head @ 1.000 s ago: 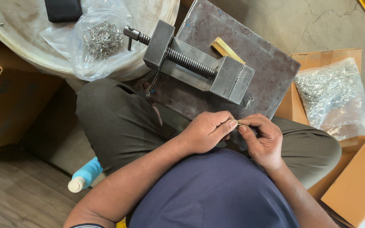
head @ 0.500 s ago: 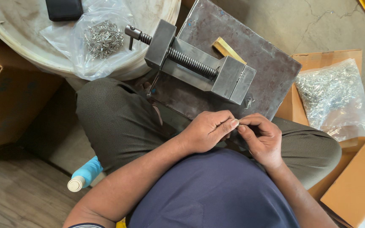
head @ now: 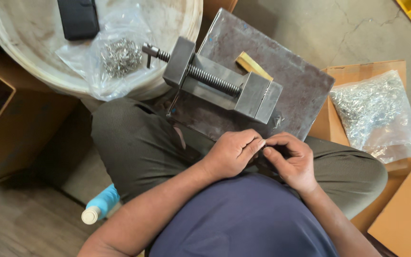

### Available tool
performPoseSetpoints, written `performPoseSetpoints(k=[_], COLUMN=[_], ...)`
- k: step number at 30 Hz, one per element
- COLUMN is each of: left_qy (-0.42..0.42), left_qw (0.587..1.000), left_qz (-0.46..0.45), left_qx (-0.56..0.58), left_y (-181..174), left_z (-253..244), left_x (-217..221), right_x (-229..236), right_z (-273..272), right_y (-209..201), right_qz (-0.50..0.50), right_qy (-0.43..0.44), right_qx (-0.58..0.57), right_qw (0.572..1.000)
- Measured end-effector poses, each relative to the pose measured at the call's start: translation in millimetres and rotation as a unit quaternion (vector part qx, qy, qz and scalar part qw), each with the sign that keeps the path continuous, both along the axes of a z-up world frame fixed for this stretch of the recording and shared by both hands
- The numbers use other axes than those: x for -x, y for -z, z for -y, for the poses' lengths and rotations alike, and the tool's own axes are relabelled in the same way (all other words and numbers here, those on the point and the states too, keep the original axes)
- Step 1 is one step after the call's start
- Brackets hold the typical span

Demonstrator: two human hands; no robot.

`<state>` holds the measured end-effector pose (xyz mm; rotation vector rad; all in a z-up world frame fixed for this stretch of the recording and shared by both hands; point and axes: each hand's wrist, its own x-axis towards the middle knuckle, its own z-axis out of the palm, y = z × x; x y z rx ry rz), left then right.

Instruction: The person sits cross-legged and uses a bench vise to hold small metal pieces. They repeatedly pick up metal parts from a plastic bag, place them into the vise, tighten the screw, and then remove the parts. The person also uses a small wooden block to tap the vise mechanism.

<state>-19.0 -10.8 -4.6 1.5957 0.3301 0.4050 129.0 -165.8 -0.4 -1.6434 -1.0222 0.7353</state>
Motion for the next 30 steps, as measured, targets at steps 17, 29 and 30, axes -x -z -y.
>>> performPoseSetpoints(k=[17, 29, 30], left_qy=[-0.025, 0.039, 0.04], left_qw=[0.998, 0.998, 0.998], left_qz=[-0.006, -0.04, -0.04], left_qx=[-0.061, 0.012, 0.011], left_y=[-5.8, 2.5, 2.0], left_z=[17.4, 15.6, 15.2], left_x=[-6.8, -6.1, -6.7], right_x=[-6.9, -12.2, -13.0], right_z=[2.5, 8.7, 8.6], right_y=[-2.8, 3.4, 3.8], right_qz=[-0.013, -0.006, -0.004], right_qy=[0.0, -0.016, -0.018], right_qx=[-0.013, -0.045, -0.053], right_qw=[1.0, 0.999, 0.998])
